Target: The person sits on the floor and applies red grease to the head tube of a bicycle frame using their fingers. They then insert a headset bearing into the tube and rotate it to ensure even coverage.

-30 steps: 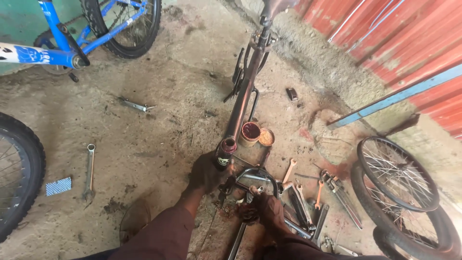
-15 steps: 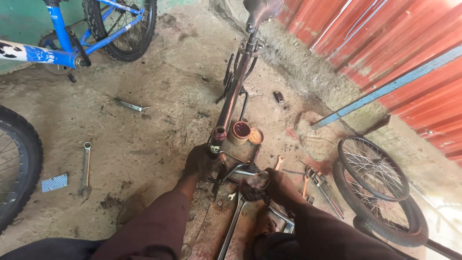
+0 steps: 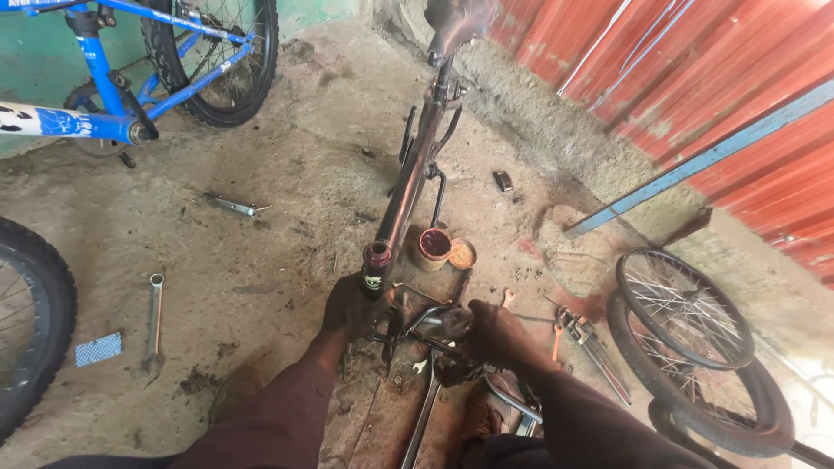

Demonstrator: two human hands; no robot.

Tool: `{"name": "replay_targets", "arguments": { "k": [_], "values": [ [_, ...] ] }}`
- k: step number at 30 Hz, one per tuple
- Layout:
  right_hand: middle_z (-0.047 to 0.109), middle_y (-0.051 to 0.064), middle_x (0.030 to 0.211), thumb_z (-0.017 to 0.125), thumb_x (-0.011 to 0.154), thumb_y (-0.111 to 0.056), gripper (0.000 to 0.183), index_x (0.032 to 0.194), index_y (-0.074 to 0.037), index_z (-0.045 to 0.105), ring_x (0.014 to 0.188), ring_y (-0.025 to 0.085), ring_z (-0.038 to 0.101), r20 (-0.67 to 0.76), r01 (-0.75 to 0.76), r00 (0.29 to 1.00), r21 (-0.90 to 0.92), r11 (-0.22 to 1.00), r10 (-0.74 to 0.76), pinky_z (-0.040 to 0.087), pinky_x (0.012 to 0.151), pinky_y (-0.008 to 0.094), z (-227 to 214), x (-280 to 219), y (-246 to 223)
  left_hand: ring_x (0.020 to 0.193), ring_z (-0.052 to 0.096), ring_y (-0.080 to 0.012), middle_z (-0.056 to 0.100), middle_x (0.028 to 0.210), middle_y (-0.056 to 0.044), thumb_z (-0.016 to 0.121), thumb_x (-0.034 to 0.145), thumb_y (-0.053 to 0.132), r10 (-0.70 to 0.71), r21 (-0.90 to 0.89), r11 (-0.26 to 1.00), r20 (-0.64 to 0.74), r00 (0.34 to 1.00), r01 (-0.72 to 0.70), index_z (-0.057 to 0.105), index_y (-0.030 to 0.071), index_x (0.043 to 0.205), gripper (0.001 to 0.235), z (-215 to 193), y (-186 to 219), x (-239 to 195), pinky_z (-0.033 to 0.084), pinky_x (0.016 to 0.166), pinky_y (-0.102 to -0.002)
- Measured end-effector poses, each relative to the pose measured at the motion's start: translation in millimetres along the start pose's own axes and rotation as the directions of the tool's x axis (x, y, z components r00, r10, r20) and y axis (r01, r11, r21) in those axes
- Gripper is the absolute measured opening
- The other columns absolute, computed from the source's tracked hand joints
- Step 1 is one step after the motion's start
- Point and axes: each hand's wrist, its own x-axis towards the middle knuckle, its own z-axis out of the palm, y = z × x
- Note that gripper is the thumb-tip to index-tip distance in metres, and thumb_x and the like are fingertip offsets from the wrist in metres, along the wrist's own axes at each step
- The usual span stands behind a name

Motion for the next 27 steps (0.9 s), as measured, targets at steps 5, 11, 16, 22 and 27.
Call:
{"name": "replay_targets", "arguments": {
  "k": [5, 11, 16, 22, 27],
  "values": [
    [0.056, 0.021, 0.059, 0.079, 0.072, -0.011, 0.017, 0.077, 0.002, 0.070, 0.057, 0.045, 0.060, 0.249, 0.760, 0.440, -0.615, 0.210, -0.863, 0.054, 0.059, 0.051, 10.3, 34.9, 47.2, 0.091, 0.077, -0.0343, 0.077, 0.090, -0.017, 0.076, 0.081, 0.053, -0.165, -0.289, 0.946, -0.034, 0.986, 0.148, 0.073, 0.008, 0.103, 0.050, 12.0, -17.3, 5.3, 0.058, 0.078, -0.045],
    [0.075, 0.016, 0.076, 0.092, 0.062, -0.026, 0.050, 0.108, -0.015, 0.074, 0.083, 0.039, 0.076, 0.041, 0.006, 0.999, 0.157, 0.988, -0.013, 0.062, 0.068, 0.049, -47.5, 1.6, -42.3, 0.094, 0.076, -0.0339, 0.077, 0.094, -0.018, 0.079, 0.075, 0.055, -0.230, -0.318, 0.923, -0.005, 0.973, 0.216, 0.074, 0.007, 0.107, 0.058, 4.8, -7.5, 2.1, 0.056, 0.081, -0.045],
    [0.075, 0.009, 0.073, 0.080, 0.075, -0.036, 0.024, 0.096, -0.024, 0.081, 0.077, 0.032, 0.078, 0.081, -0.120, 0.989, -0.076, 0.990, 0.126, 0.062, 0.064, 0.042, -63.9, -1.6, -54.1, 0.098, 0.075, -0.0330, 0.077, 0.097, -0.017, 0.081, 0.073, 0.059, -0.219, -0.350, 0.913, 0.008, 0.976, 0.207, 0.074, 0.009, 0.110, 0.063, 8.2, -10.6, 2.3, 0.056, 0.084, -0.046],
    [0.058, 0.008, 0.074, 0.066, 0.093, -0.040, 0.027, 0.097, -0.014, 0.067, 0.073, 0.027, 0.058, 0.322, 0.423, 0.906, -0.681, 0.598, -0.274, 0.048, 0.071, 0.045, -43.5, 16.4, -24.9, 0.094, 0.075, -0.0337, 0.076, 0.095, -0.018, 0.079, 0.076, 0.051, -0.200, -0.394, 0.899, 0.023, 0.979, 0.193, 0.073, 0.007, 0.109, 0.055, 4.2, -4.0, -1.2, 0.056, 0.085, -0.046],
    [0.055, 0.017, 0.064, 0.072, 0.074, -0.007, 0.013, 0.085, -0.004, 0.067, 0.058, 0.040, 0.051, 0.542, 0.610, 0.606, -0.787, -0.097, -0.582, 0.042, 0.066, 0.057, -74.2, 34.2, -37.6, 0.091, 0.075, -0.0321, 0.076, 0.094, -0.016, 0.077, 0.078, 0.050, -0.213, -0.374, 0.905, 0.011, 0.977, 0.201, 0.073, 0.008, 0.108, 0.052, 7.6, -3.4, 0.7, 0.056, 0.083, -0.044]
  ]
}}
